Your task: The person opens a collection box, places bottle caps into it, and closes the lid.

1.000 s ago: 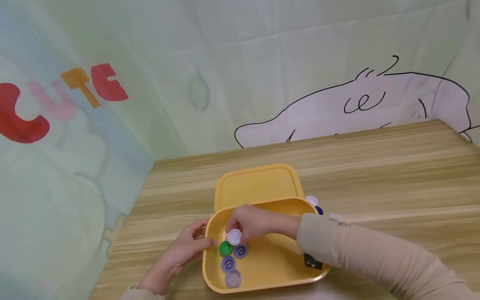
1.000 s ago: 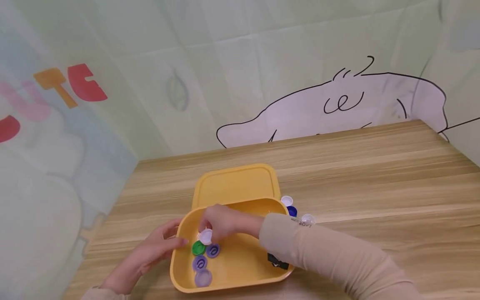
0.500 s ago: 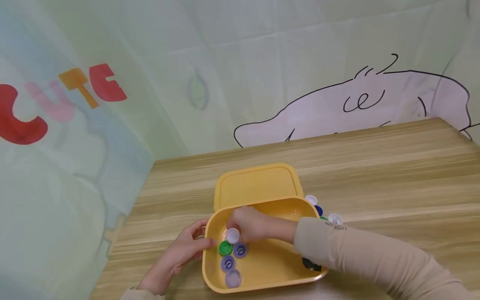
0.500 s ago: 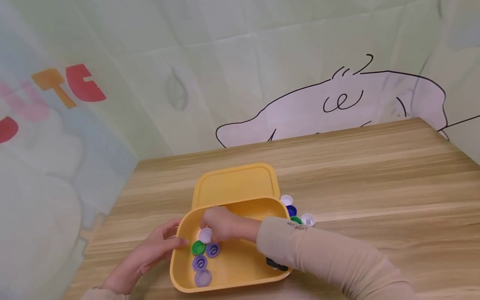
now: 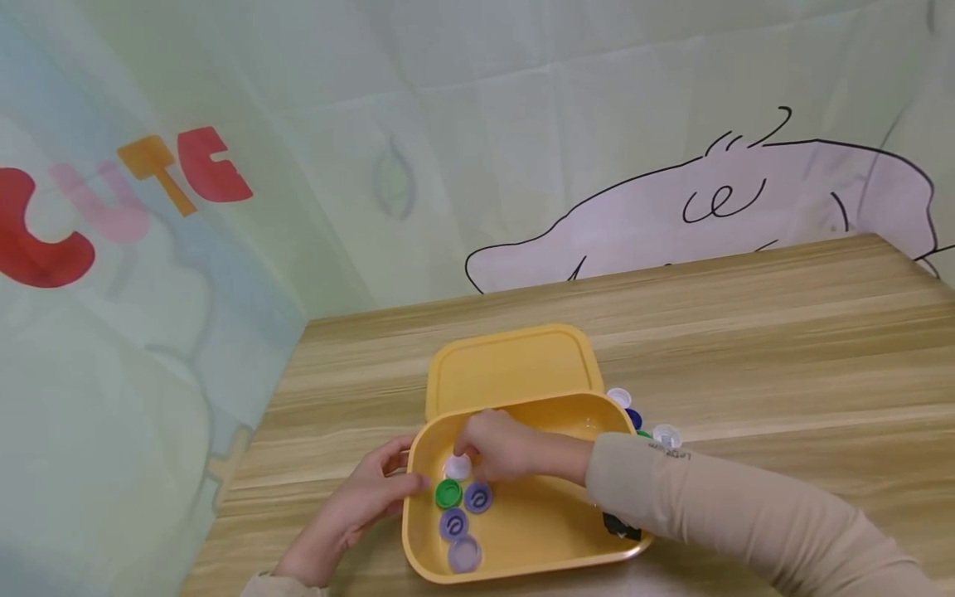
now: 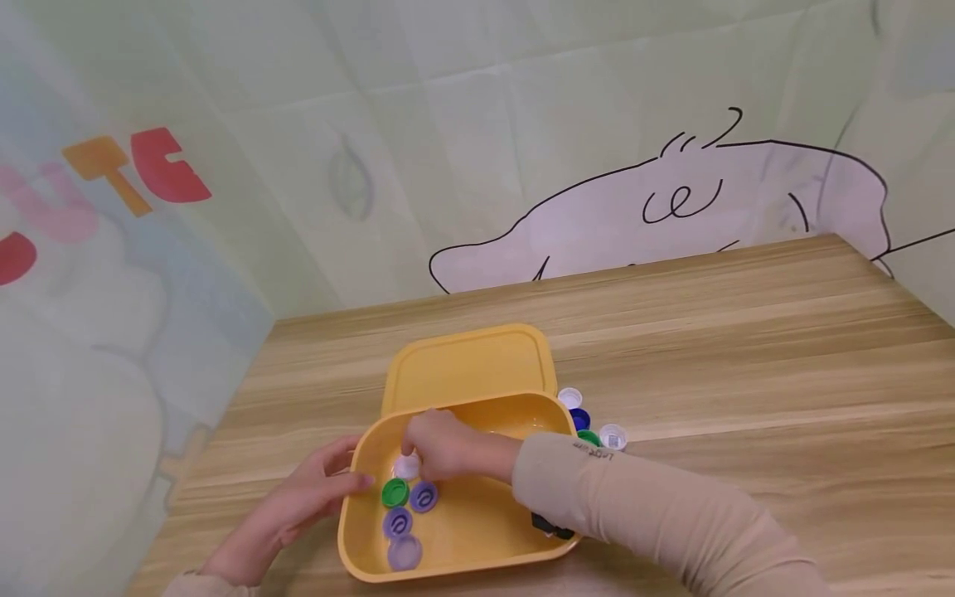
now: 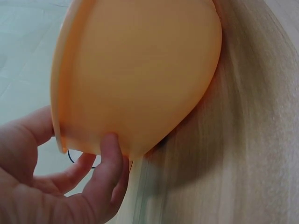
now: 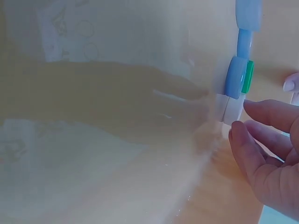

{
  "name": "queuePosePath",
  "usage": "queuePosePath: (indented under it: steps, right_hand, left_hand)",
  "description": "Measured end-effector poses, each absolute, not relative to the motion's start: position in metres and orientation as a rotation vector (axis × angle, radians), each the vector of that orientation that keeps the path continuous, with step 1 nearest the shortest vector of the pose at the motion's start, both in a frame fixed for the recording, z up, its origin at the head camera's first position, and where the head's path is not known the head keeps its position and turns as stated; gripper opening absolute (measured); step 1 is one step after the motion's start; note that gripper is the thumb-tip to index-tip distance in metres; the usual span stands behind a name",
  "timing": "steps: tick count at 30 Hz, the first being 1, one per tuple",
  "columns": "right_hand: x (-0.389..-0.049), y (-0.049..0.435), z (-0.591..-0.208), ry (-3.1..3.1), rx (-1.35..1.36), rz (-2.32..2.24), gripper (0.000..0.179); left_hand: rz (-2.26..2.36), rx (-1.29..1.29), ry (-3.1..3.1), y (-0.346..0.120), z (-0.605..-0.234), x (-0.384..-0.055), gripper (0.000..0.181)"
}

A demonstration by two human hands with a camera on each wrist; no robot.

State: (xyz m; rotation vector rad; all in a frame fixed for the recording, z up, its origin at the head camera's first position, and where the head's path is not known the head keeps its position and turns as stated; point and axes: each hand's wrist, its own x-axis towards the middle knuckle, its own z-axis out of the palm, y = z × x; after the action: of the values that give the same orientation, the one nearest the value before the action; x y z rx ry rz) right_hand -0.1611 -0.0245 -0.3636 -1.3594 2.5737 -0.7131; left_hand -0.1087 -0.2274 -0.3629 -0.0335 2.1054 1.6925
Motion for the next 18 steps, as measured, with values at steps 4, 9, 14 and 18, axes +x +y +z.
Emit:
queuePosePath:
  steps: [4, 9, 14, 18]
  right_hand:
    - [-0.161, -0.024, -0.363, 2.546, -1.335, -0.736, 0.023]
    - [-0.162, -0.023, -0.360, 2.527, -1.298, -0.743, 0.029]
    - [-0.163, -0.022, -0.357, 2.490, -1.295, -0.794, 0.031]
    - [-0.164, -0.021, -0.353, 2.469, -1.314, -0.814, 0.031]
  left_hand:
    - [1.694, -0.034, 2.097, -0.228, -0.363, -0.109, 0.064]
    - [1.691, -0.028, 2.096, -0.228, -0.362, -0.109, 0.064]
    - [1.695, -0.023, 2.088, -0.228, -0.363, -0.110, 0.065]
    - [1.699, -0.021, 2.082, -0.229, -0.364, -0.109, 0.065]
